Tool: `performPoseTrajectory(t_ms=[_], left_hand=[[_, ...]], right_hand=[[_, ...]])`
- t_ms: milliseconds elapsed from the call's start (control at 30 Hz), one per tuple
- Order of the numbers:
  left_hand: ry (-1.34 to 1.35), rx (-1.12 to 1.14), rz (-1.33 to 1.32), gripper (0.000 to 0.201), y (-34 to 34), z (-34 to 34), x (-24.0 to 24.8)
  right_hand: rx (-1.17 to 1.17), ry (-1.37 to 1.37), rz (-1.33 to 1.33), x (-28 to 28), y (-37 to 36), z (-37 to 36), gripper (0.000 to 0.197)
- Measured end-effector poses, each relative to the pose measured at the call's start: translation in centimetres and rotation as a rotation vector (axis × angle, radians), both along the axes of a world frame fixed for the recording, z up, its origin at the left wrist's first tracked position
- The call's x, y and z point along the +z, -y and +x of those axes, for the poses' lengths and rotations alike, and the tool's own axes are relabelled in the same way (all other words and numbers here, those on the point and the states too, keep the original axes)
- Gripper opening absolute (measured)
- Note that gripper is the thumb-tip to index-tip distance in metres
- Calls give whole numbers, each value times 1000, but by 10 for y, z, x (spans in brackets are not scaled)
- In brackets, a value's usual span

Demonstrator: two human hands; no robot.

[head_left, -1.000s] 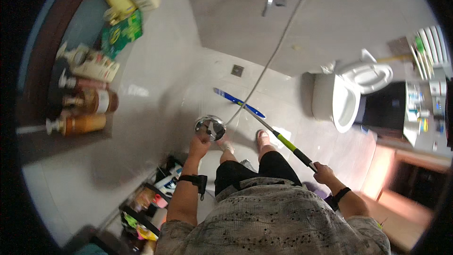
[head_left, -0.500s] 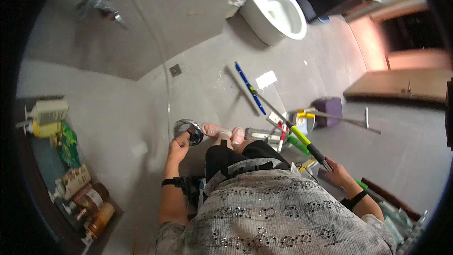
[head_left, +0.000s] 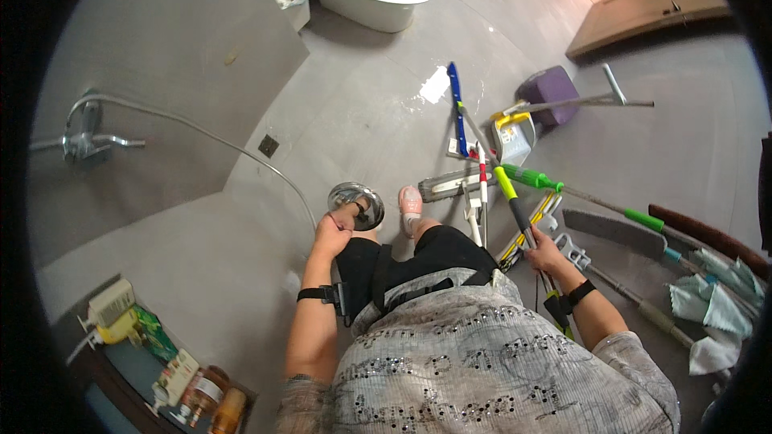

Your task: The person uses a squeegee to move water toward a floor drain, then picks up several mops, a broom, and a dustpan from the floor and handles a shower head.

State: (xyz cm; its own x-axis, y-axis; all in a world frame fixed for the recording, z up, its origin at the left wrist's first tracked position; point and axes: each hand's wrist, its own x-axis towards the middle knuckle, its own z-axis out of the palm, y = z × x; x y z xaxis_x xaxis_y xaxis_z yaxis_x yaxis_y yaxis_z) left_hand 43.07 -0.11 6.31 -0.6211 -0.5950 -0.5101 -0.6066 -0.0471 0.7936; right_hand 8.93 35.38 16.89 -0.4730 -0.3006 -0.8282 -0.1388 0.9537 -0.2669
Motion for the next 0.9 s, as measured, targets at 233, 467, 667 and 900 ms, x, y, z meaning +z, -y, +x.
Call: performPoseTrajectory(t_ms=[233,467,667,900], left_hand=[[37,-102,-30,19,20,3,-9],[110,-117,20,11,66,70,-32],[52,-265,153,10,105,80,-12],[-19,-552,205,2,95,8,22]], right_hand=[[181,-2,39,11,61,84,78],[-185,335,-195,-16,123,177,73],[-294,402,-157,-3,154,236,67],[-524,586,-189,-33,115,270,61]])
